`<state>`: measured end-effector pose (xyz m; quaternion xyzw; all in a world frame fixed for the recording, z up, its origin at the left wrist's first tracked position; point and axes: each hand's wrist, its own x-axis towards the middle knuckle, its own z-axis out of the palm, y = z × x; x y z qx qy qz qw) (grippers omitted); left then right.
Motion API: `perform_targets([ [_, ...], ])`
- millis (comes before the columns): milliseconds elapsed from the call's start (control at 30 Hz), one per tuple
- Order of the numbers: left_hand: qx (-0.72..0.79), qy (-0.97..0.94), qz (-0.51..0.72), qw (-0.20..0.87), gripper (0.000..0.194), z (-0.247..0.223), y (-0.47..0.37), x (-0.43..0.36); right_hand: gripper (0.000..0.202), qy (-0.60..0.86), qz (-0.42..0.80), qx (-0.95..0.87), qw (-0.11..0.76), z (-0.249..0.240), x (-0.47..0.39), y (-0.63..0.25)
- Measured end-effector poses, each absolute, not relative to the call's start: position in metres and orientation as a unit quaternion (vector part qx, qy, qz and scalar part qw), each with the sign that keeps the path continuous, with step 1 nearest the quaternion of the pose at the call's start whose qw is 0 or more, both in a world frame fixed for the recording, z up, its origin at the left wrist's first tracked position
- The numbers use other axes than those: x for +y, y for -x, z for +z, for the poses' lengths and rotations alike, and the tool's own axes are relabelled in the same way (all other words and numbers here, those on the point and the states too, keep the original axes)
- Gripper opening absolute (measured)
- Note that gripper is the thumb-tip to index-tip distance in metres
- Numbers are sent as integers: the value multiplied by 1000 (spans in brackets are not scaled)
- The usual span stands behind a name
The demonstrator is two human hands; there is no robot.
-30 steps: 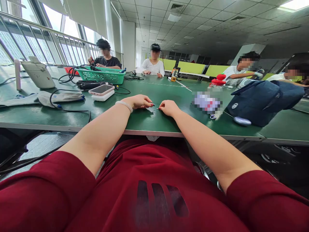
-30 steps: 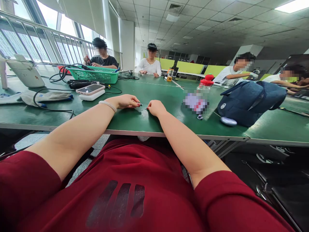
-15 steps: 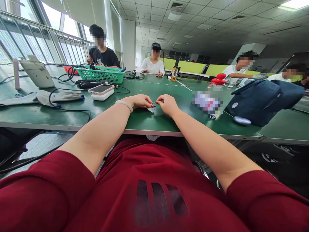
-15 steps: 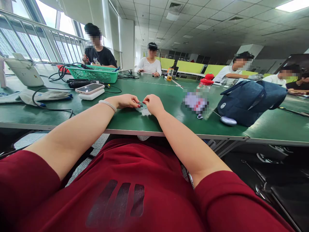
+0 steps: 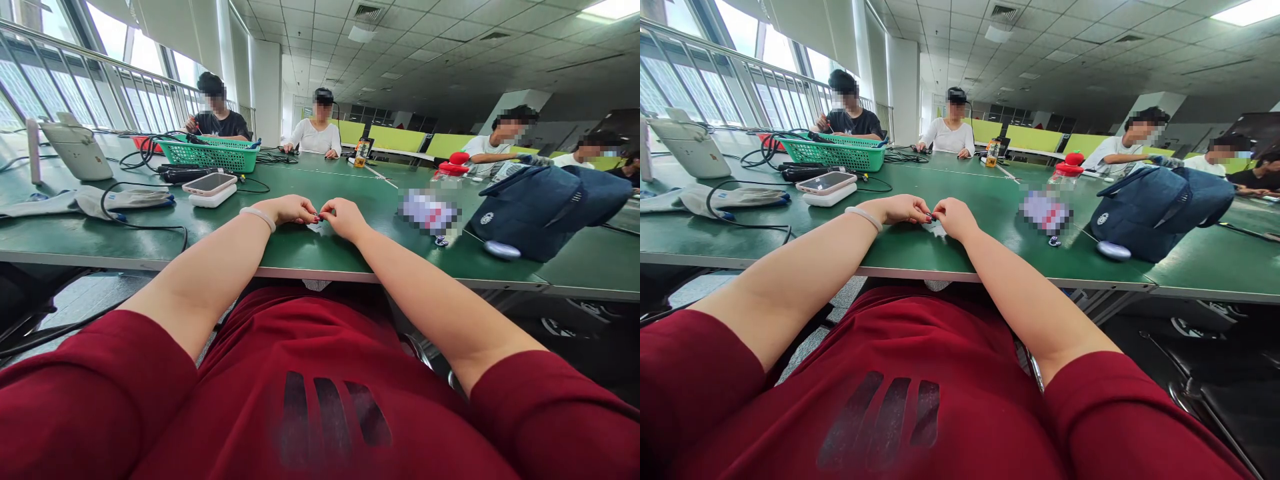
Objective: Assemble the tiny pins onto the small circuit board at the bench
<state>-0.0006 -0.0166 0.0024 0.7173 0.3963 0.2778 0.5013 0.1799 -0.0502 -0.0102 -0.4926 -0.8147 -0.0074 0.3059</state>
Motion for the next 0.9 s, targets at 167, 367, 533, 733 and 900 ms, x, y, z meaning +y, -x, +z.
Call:
perform_targets([
  [167,409,-721,271,490,25,7,-1,-23,15,487,-12,-817,309,-12,-48,-181],
  [367,402,-729,266,486,22,7,-1,-25,15,491,-13,-814,311,-12,-49,-180],
  [533,406,-723,269,491,21,7,-1,-25,15,495,-12,-813,306,-11,-50,-180],
  [733,405,-718,276,495,22,6,-1,-24,14,488,-20,-822,294,-12,-52,-179],
  [900,406,-722,273,489,21,4,-1,-22,14,465,-35,-832,301,-13,-51,-180],
])
